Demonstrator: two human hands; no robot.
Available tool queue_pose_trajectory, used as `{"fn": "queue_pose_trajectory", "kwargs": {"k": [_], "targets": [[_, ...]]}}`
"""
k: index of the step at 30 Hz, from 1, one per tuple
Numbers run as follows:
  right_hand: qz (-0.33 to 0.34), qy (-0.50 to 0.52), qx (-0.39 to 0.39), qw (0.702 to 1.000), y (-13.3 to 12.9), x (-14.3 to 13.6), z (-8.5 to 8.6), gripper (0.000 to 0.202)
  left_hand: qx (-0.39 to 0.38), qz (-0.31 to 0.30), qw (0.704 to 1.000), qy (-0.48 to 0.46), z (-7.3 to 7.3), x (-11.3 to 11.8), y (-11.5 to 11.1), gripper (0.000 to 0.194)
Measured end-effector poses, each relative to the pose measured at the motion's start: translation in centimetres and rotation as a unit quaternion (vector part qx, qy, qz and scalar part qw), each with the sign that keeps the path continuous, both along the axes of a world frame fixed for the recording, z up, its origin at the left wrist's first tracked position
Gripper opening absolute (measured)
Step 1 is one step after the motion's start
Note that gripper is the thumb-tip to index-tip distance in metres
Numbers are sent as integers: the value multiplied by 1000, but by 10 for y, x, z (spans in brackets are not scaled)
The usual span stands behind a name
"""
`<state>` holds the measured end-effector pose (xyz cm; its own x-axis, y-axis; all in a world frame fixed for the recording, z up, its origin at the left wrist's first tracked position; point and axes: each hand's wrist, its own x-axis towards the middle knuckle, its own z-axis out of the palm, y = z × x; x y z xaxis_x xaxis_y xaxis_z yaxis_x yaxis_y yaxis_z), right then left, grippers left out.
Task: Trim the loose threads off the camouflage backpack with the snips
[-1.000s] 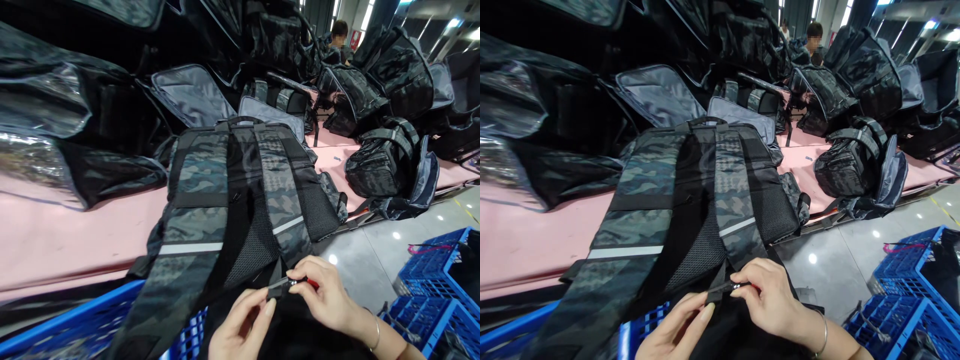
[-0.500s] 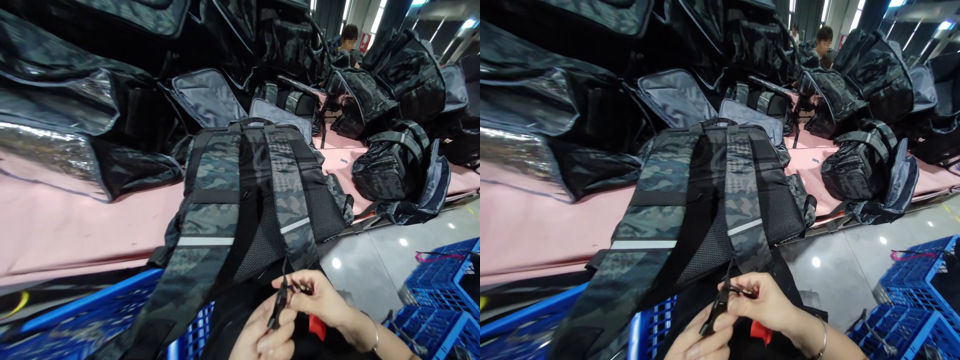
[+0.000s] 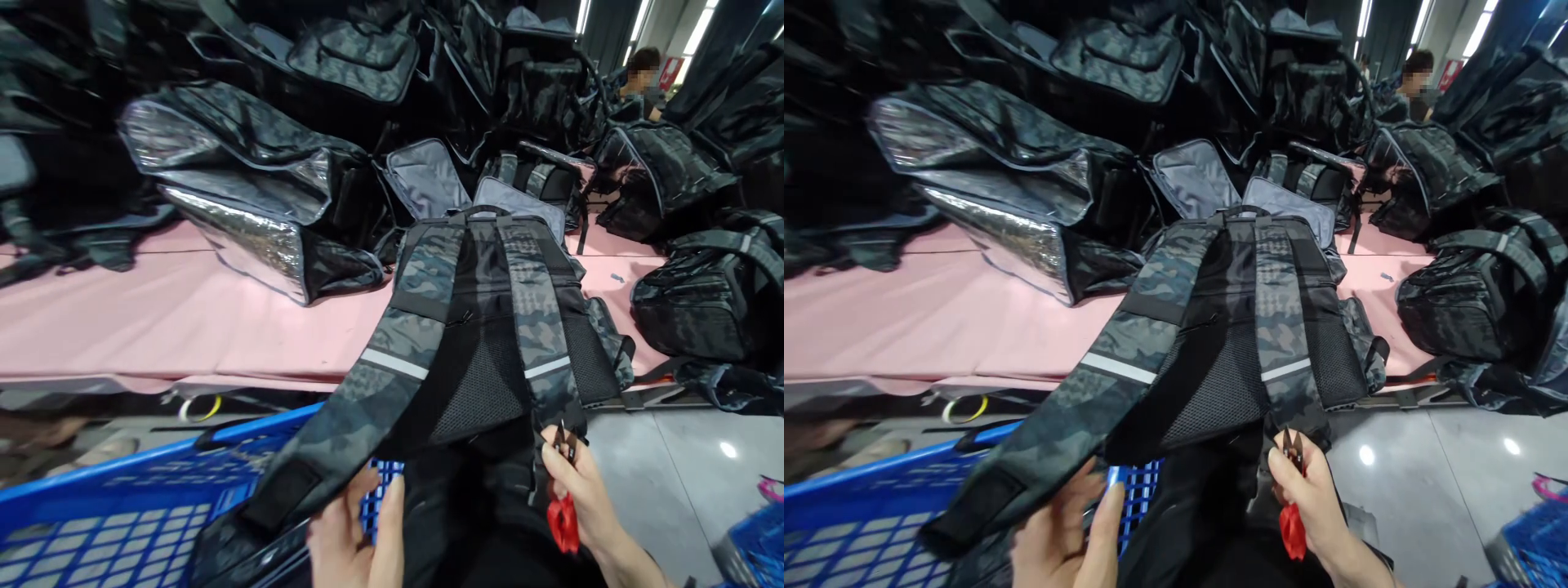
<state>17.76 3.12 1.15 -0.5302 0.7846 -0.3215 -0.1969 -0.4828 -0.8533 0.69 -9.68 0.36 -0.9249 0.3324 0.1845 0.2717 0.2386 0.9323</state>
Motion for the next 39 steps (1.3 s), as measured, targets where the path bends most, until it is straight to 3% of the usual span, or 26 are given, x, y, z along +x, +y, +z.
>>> {"fn": "queue_pose_trajectory", "kwargs": {"k": [4,6,8,11,13,15,17,20,23,25,27,30,34,39], "targets": [[5,17,5,1000,-7,-4,-6,43,-102,29,974,202,6,-30,18,34],[21,25,15,999,-8,-4,-9,42,-130,14,968,214,16,-41,31,34],[36,28,39,998,-6,-3,-10,40,-106,-2,977,184,33,-44,40,32],[35,22,67,997,-4,-2,-10,38,52,-38,998,-8,66,-33,42,32],[26,17,55,998,-2,-5,-8,39,137,-73,965,-212,84,-19,38,40],[4,14,33,999,-2,-10,-5,42,165,-87,916,-355,90,-6,35,45],[-25,16,15,999,-4,-20,0,45,171,-94,891,-410,85,4,35,48],[-48,33,-3,998,-8,-37,8,48,182,-149,862,-448,64,12,35,49],[-72,60,-13,995,-12,-52,13,50,186,-205,806,-523,46,17,34,42],[-82,74,-19,994,-14,-57,14,52,193,-219,767,-571,42,21,33,38],[-75,77,-23,994,-15,-59,15,52,200,-214,747,-597,41,25,34,39],[-67,74,-22,995,-16,-58,17,51,208,-197,736,-614,44,28,35,40],[-58,89,-19,994,-18,-57,18,50,225,-170,748,-601,49,30,35,32],[-50,81,4,995,-19,-59,14,44,222,-140,767,-585,36,30,36,40]]}}
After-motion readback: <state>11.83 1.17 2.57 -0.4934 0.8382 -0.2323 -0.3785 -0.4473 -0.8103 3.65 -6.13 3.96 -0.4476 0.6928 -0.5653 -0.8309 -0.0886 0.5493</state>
